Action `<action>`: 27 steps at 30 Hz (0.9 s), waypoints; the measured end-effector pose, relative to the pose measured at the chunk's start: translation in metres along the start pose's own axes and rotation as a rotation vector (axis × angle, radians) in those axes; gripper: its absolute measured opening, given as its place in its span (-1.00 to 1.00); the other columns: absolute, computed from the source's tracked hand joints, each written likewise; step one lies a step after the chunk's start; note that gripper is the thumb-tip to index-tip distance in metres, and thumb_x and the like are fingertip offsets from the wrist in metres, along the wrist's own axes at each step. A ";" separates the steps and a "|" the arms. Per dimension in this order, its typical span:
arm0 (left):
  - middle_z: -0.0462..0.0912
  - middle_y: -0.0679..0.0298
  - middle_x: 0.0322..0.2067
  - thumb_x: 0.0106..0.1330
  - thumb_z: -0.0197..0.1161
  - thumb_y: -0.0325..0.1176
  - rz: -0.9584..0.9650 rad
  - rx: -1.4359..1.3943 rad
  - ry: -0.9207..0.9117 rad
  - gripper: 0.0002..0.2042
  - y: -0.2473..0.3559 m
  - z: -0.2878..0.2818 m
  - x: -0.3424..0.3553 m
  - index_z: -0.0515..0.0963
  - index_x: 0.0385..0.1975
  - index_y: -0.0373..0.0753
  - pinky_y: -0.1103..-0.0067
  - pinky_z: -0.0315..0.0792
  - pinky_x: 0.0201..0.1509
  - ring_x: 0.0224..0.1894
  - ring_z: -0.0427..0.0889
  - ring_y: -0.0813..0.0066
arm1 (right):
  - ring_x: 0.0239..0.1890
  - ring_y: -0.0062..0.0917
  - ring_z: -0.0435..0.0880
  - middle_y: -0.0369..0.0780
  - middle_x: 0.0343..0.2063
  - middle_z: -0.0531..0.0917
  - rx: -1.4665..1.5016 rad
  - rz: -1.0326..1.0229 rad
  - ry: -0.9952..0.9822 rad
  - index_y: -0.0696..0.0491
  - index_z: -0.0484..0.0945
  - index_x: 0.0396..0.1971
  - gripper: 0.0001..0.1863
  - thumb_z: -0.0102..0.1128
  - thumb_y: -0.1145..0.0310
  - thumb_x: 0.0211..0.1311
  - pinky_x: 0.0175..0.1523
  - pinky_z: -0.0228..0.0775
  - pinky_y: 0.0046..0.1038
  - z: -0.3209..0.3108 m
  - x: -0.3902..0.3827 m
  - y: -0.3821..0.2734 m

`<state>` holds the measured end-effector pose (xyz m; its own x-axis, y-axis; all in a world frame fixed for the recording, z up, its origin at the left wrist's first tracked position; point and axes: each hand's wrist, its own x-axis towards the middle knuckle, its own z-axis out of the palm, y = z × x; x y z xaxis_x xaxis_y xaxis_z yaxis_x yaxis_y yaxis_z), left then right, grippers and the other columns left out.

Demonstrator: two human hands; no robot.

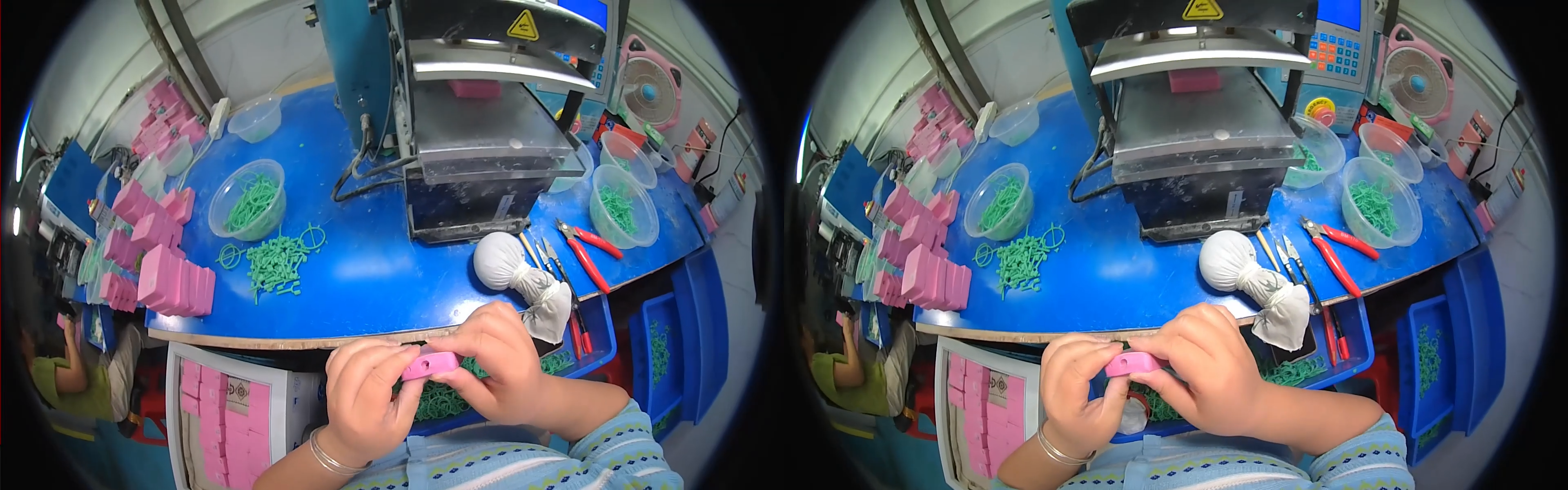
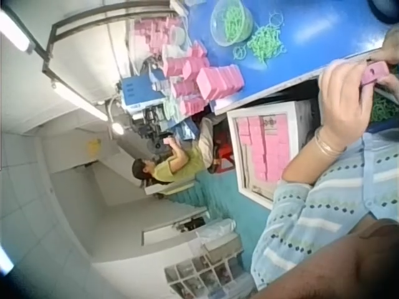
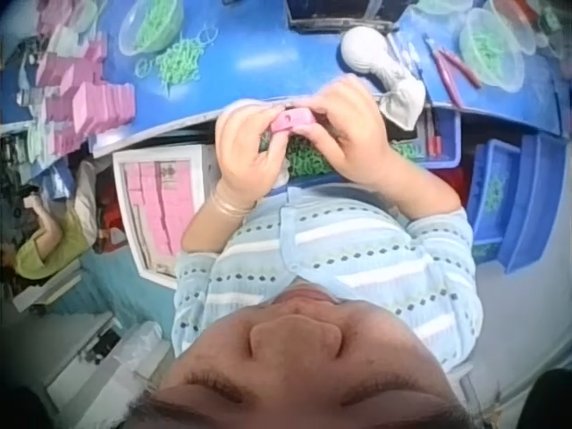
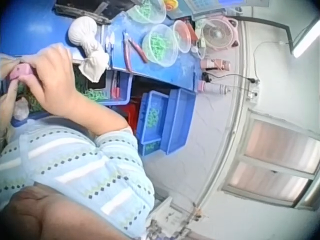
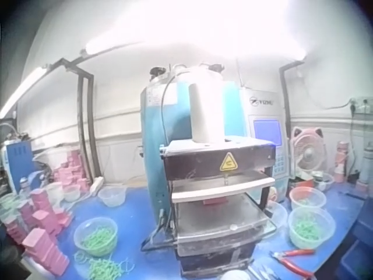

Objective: Extracting green wax patterns from a pink rubber mold and preparing the next mold using a wax injection machine.

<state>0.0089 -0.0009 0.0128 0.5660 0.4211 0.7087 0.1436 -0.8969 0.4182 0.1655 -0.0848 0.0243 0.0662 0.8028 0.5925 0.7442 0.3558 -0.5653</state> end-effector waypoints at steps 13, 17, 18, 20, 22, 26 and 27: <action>0.31 0.04 -0.13 -0.22 0.45 -0.39 -0.277 0.018 -0.581 -0.27 -0.047 -0.012 0.038 0.25 0.01 -0.46 0.50 0.36 -0.01 -0.10 0.41 0.22 | -0.54 -0.55 0.54 -0.14 -0.47 0.60 1.269 0.751 0.107 0.24 0.48 -0.22 -0.46 -0.26 0.02 0.32 -0.42 0.36 -0.60 -0.088 0.062 0.062; 0.28 0.06 -0.13 -0.30 0.46 -0.42 -0.326 0.065 -0.539 -0.28 -0.045 -0.013 0.035 0.27 -0.02 -0.34 0.46 0.35 0.01 -0.07 0.37 0.15 | -0.55 -0.51 0.54 -0.11 -0.47 0.61 1.266 0.718 0.045 0.26 0.48 -0.20 -0.56 -0.20 0.17 0.29 -0.40 0.36 -0.55 -0.090 0.049 0.051; 0.28 0.06 -0.13 -0.30 0.46 -0.42 -0.333 0.071 -0.530 -0.28 -0.044 -0.017 0.033 0.27 -0.02 -0.34 0.46 0.35 0.01 -0.07 0.37 0.15 | -0.52 -0.49 0.56 -0.08 -0.45 0.61 1.297 0.675 0.006 0.26 0.46 -0.17 -0.58 -0.19 0.19 0.29 -0.36 0.38 -0.54 -0.087 0.036 0.045; 0.28 0.12 -0.09 -0.29 0.45 -0.43 -0.551 -0.096 -0.322 -0.25 -0.040 -0.024 0.030 0.24 0.01 -0.30 0.47 0.34 0.01 -0.03 0.36 0.27 | -0.40 -0.39 0.61 0.04 -0.26 0.58 1.345 0.626 -0.082 0.28 0.29 0.04 -0.53 -0.20 0.24 0.27 -0.26 0.42 -0.50 -0.081 0.000 0.030; 0.26 0.16 0.01 -0.21 0.41 -0.43 -0.560 -0.329 -0.140 -0.22 -0.049 -0.028 0.019 0.14 0.09 -0.30 0.49 0.24 0.12 0.06 0.31 0.37 | -0.33 -0.30 0.63 0.16 -0.09 0.46 1.627 0.663 -0.152 0.24 0.00 0.22 -0.41 -0.19 0.27 0.25 -0.15 0.42 -0.45 -0.078 -0.025 0.013; 0.27 0.07 -0.01 -0.30 0.48 -0.34 -0.317 -0.331 -0.004 -0.17 -0.023 -0.037 0.031 0.17 0.07 -0.34 0.40 0.24 0.10 0.02 0.33 0.24 | -0.36 -0.30 0.64 0.23 -0.04 0.39 1.846 0.752 -0.458 0.16 -0.20 0.28 -0.35 -0.19 0.45 0.24 -0.08 0.40 -0.43 -0.079 -0.044 0.015; 0.26 0.04 0.01 -0.30 0.48 -0.31 -0.228 -0.253 -0.108 -0.18 -0.013 -0.038 0.040 0.19 0.05 -0.33 0.37 0.20 0.12 0.04 0.32 0.18 | -0.35 -0.33 0.64 0.21 -0.05 0.41 1.855 0.806 -0.466 0.14 -0.19 0.28 -0.36 -0.18 0.47 0.25 -0.13 0.41 -0.48 -0.075 -0.043 0.009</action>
<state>-0.0010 0.0325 0.0567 0.6272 0.5779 0.5222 0.0783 -0.7138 0.6960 0.2192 -0.1521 0.0361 -0.3953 0.9184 -0.0170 -0.7801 -0.3454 -0.5217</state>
